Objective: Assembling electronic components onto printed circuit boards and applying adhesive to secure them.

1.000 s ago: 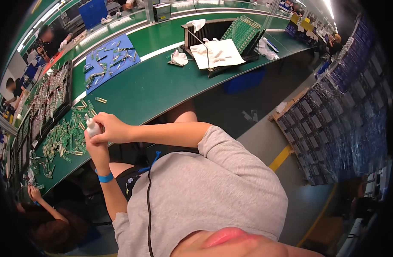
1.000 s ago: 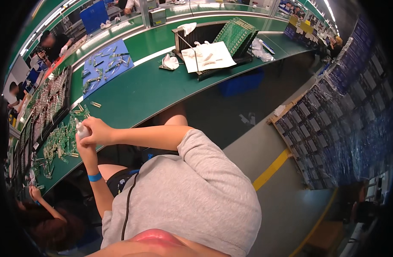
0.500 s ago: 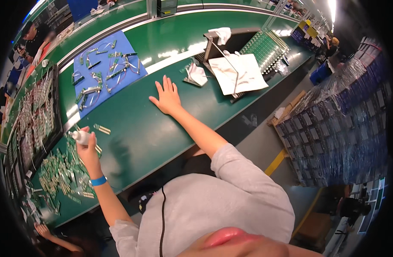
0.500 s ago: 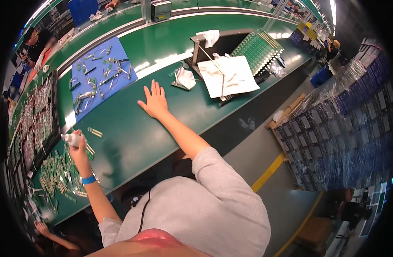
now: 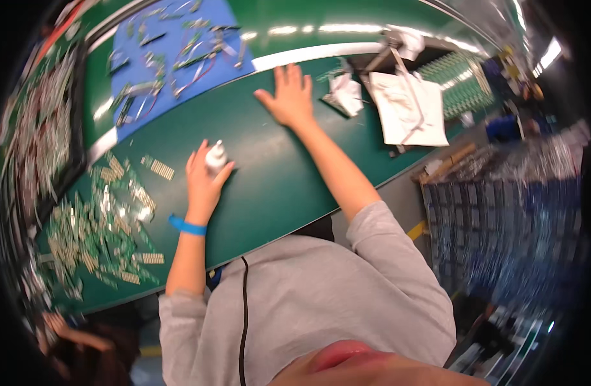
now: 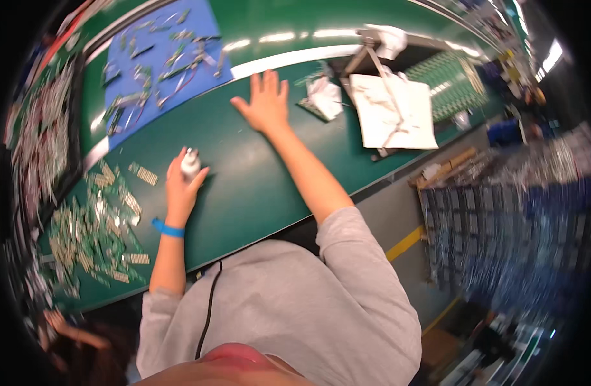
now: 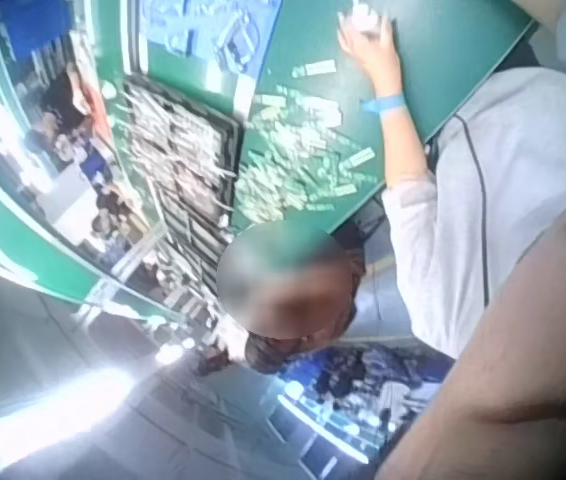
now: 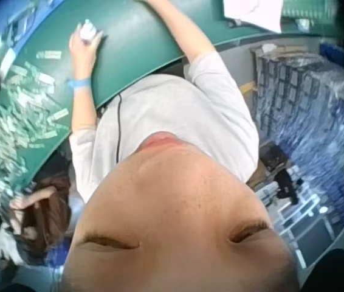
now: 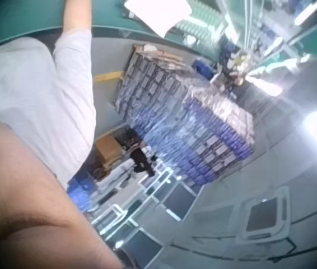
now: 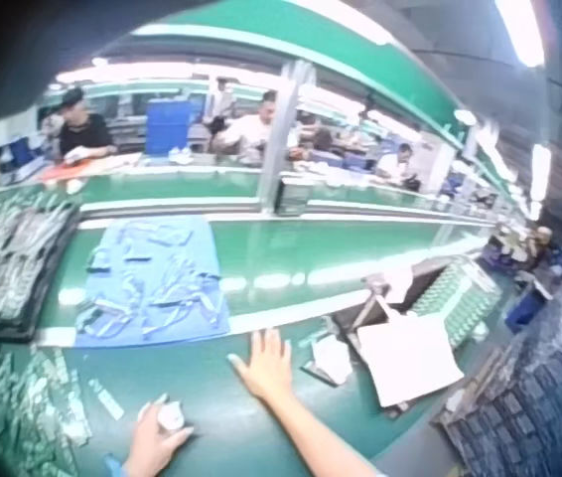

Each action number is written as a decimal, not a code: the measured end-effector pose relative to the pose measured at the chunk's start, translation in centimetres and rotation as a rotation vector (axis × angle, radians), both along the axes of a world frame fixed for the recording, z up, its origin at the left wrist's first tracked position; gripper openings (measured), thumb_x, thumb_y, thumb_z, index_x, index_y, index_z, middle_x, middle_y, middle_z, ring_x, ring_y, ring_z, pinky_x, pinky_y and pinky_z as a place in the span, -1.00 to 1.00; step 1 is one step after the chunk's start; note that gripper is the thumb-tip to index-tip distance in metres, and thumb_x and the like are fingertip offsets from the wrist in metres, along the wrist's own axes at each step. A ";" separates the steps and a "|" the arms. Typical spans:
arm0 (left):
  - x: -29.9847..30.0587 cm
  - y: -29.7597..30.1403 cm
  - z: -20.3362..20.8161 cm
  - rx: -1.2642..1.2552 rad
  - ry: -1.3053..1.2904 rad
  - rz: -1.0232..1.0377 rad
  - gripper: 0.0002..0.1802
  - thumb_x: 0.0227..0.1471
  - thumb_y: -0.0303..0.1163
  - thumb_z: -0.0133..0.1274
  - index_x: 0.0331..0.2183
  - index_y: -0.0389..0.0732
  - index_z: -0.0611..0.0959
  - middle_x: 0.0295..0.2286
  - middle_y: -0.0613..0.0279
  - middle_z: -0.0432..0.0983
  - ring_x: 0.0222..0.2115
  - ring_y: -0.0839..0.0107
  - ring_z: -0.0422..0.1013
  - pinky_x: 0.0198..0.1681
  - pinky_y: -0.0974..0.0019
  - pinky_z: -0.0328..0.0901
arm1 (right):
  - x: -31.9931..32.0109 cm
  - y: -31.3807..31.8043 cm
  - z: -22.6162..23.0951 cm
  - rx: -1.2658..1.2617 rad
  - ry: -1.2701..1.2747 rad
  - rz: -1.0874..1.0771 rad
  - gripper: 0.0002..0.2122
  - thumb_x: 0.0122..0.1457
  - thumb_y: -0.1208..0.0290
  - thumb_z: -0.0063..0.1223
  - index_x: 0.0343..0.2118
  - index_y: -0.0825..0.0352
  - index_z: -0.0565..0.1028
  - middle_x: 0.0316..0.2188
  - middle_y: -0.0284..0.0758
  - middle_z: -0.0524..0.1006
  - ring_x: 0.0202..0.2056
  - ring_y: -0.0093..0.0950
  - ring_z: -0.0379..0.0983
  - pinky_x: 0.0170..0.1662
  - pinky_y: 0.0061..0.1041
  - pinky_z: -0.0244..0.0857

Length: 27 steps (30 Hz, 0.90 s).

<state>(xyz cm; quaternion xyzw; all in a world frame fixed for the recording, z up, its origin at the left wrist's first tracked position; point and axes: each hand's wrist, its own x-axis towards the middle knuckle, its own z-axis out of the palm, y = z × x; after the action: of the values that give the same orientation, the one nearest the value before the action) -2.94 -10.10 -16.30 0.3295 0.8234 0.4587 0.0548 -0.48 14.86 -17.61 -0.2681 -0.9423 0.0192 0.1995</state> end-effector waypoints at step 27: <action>-14.5 -7.9 5.3 0.443 -0.630 0.370 -0.43 -0.14 -0.04 -0.07 -0.16 -0.24 0.31 -0.24 0.19 0.26 -0.46 0.41 0.32 -0.62 0.44 0.17 | -8.2 6.3 -0.1 -0.899 0.277 0.046 -0.70 -0.17 0.34 -0.05 -0.46 0.54 0.44 -0.52 -0.04 0.46 -0.42 -0.26 0.39 -0.32 -0.44 0.21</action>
<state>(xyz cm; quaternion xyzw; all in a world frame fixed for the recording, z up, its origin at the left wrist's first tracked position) -17.40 -18.02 -10.98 0.0240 0.6933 0.7048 0.1483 -8.69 21.16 -17.72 -0.3019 -0.8106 0.4656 0.1871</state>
